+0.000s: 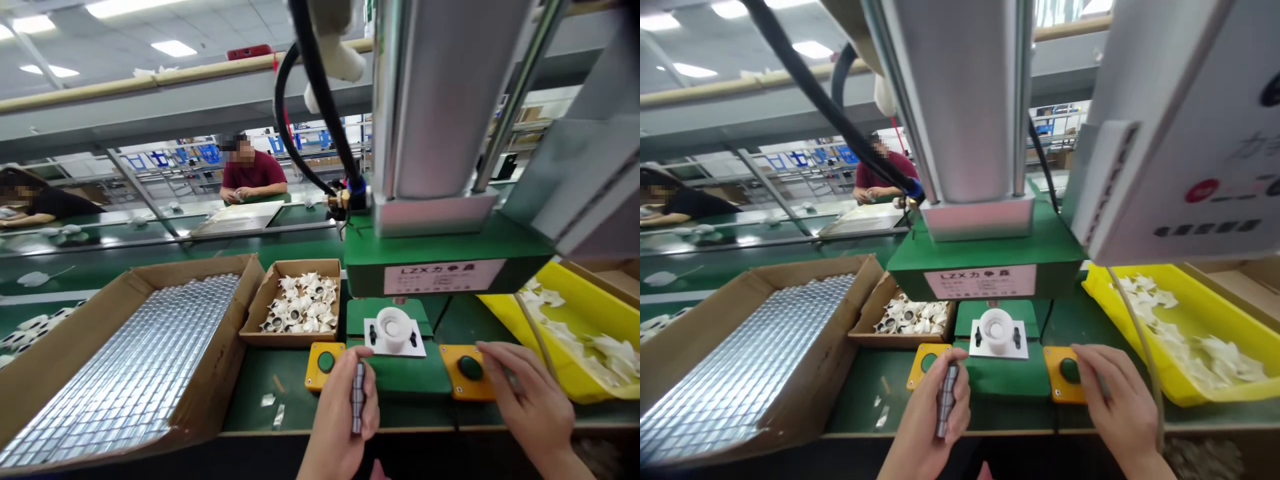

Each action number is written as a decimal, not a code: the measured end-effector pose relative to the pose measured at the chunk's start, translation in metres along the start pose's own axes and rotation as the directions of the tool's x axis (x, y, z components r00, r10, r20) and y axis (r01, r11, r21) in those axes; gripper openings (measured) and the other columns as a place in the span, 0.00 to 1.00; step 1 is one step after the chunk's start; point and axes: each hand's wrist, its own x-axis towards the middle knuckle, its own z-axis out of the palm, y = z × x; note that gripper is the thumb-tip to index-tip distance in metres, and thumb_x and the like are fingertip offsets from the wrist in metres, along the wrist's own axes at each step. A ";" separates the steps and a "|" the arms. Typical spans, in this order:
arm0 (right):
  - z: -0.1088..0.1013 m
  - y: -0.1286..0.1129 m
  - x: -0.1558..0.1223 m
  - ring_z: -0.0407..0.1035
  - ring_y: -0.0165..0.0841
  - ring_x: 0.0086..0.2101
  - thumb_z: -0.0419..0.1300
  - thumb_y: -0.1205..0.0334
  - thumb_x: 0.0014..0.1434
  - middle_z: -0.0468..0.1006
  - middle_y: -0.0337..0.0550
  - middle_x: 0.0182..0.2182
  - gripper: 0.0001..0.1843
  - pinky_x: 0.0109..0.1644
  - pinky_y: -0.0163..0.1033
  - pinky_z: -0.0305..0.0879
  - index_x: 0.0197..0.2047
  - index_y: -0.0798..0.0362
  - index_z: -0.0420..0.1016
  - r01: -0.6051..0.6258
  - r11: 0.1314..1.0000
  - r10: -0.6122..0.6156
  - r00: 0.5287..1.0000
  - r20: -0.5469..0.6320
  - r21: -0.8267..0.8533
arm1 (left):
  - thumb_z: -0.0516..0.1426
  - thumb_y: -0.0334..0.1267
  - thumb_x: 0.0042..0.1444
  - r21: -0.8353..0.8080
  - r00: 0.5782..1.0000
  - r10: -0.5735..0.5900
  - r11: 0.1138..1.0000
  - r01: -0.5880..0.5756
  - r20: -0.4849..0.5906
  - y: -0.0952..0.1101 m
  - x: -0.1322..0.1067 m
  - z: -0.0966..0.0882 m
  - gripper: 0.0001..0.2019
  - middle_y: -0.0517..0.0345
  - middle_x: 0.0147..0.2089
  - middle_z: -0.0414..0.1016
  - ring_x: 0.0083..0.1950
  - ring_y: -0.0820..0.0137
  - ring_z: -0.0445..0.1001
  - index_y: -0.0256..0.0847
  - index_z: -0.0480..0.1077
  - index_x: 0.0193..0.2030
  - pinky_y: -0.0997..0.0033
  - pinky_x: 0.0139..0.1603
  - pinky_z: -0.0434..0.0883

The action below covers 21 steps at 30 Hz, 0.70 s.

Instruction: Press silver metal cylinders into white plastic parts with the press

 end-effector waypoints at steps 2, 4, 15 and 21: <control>-0.001 0.020 -0.013 0.70 0.37 0.40 0.56 0.62 0.59 0.75 0.45 0.40 0.10 0.49 0.46 0.65 0.44 0.50 0.73 -0.135 0.990 0.131 0.987 -0.095 -0.039 | 0.54 0.44 0.58 0.169 0.999 0.015 0.985 -0.021 0.039 0.004 0.006 0.016 0.11 0.68 0.22 0.63 0.13 0.83 0.51 0.42 0.66 0.44 0.81 0.13 0.47; 0.002 0.039 -0.023 0.70 0.39 0.41 0.55 0.57 0.60 0.75 0.46 0.40 0.12 0.49 0.48 0.65 0.44 0.51 0.73 -0.297 0.954 0.292 0.949 -0.116 -0.030 | 0.54 0.43 0.59 0.358 0.995 0.052 0.931 -0.078 0.080 0.011 0.015 0.032 0.12 0.70 0.16 0.58 0.13 0.81 0.50 0.42 0.64 0.47 0.81 0.13 0.47; 0.014 0.040 -0.014 0.72 0.38 0.40 0.50 0.52 0.63 0.77 0.46 0.40 0.15 0.45 0.45 0.71 0.44 0.51 0.72 -0.520 0.844 0.487 0.846 0.214 0.133 | 0.56 0.48 0.55 0.564 0.959 0.284 0.795 -0.225 -0.018 0.017 0.033 0.052 0.14 0.72 0.13 0.54 0.14 0.80 0.50 0.42 0.67 0.42 0.82 0.14 0.46; -0.003 0.023 0.000 0.72 0.33 0.39 0.49 0.58 0.64 0.77 0.44 0.39 0.13 0.44 0.39 0.71 0.46 0.50 0.70 -0.428 0.894 0.410 0.900 0.146 0.128 | 0.53 0.47 0.55 0.943 0.757 0.650 0.291 -0.161 -0.072 0.029 0.035 0.008 0.10 0.64 0.18 0.64 0.21 0.73 0.62 0.44 0.68 0.34 0.76 0.25 0.60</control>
